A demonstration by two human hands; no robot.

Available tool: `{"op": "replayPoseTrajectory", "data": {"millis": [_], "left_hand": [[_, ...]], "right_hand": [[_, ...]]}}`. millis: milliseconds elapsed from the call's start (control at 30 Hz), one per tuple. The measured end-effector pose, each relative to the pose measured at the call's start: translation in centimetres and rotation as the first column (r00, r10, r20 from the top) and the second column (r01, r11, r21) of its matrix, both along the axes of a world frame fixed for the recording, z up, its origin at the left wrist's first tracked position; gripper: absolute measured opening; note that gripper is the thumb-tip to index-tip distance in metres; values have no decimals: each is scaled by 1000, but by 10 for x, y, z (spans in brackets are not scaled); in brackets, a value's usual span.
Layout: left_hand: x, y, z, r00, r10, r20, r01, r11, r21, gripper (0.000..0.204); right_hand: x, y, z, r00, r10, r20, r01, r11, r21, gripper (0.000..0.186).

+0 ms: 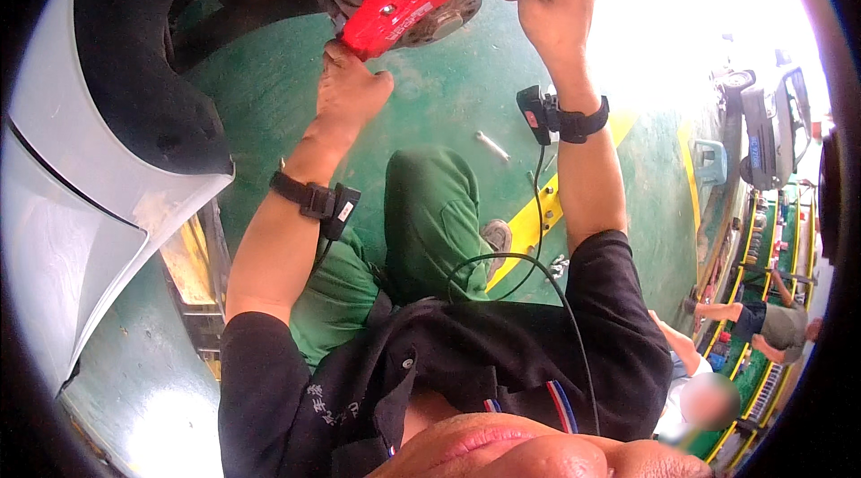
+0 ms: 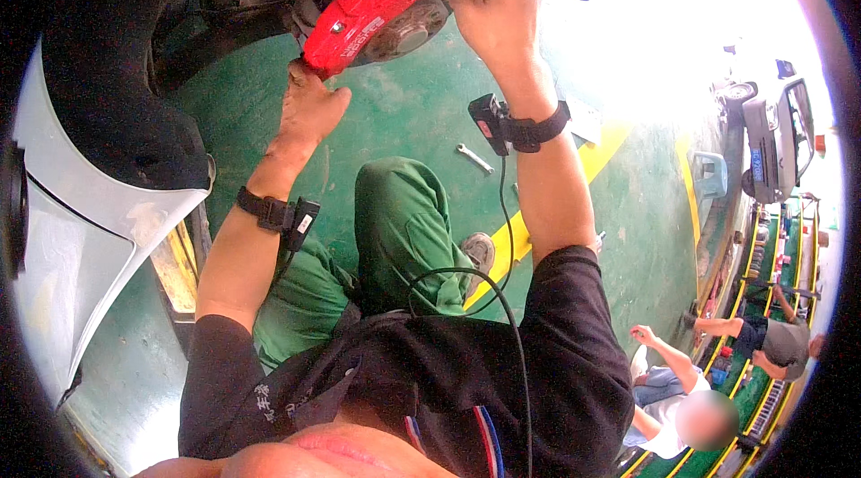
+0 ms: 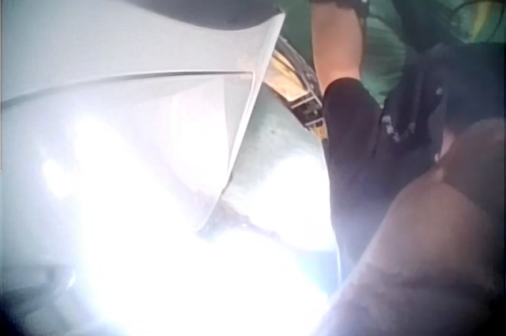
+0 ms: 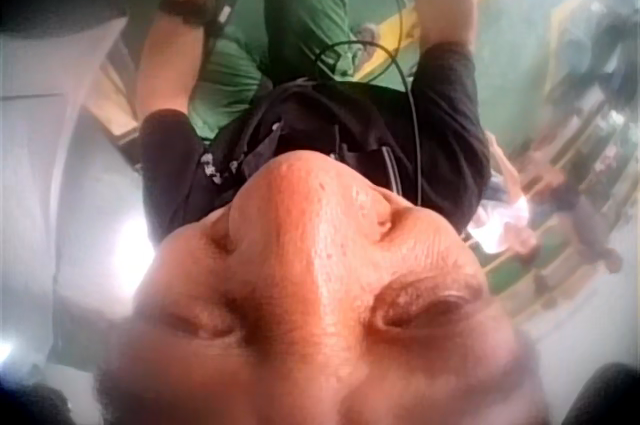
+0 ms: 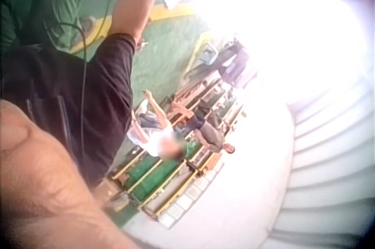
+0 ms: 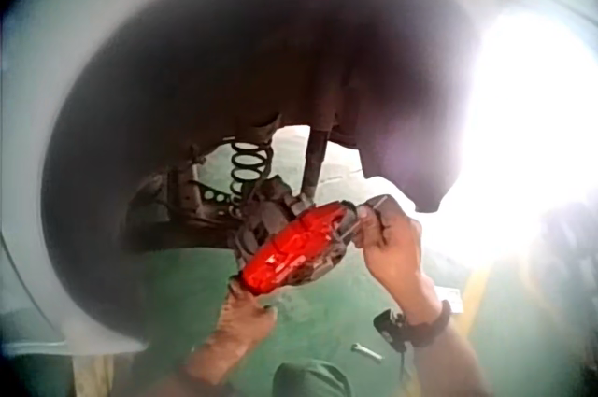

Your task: The person works on a red brake caliper using a metal tool and a rag. They insert and move the tool within the brake assembly and use a cloth to wipe different parts of the caliper.

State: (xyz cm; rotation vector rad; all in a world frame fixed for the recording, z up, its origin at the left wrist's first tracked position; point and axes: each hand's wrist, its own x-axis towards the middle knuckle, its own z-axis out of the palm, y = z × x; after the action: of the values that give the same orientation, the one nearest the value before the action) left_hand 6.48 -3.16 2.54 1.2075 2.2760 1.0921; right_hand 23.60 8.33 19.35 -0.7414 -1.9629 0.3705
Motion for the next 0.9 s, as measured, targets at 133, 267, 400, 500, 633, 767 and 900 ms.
{"op": "replayPoseTrajectory", "data": {"millis": [133,267,400,500,633,767,900], "left_hand": [[0,0,-7,1000,17,-5,-16,1000,19,62],[0,1,-8,999,9,-48,-8,1000,23,62],[0,-1,2,999,-22,-31,22,1000,-20,62],[1,-1,2,1000,-15,-18,14,1000,-25,62],[3,-5,12,1000,-7,1,7,1000,-25,61],[-1,-2,2,1000,-12,-16,12,1000,-12,60],[1,-1,5,1000,-9,-5,9,1000,-25,62]], "right_hand": [[1,0,5,995,-19,97,16,999,32,17],[-3,3,6,998,50,33,-49,999,-13,18],[-5,4,8,997,50,62,-51,998,20,16],[-7,3,11,990,25,138,-46,987,152,13],[-13,-6,21,936,-22,352,-115,925,362,13],[-17,-5,27,909,-20,416,-145,921,361,17],[-23,-2,32,887,10,462,-190,919,346,17]]}}
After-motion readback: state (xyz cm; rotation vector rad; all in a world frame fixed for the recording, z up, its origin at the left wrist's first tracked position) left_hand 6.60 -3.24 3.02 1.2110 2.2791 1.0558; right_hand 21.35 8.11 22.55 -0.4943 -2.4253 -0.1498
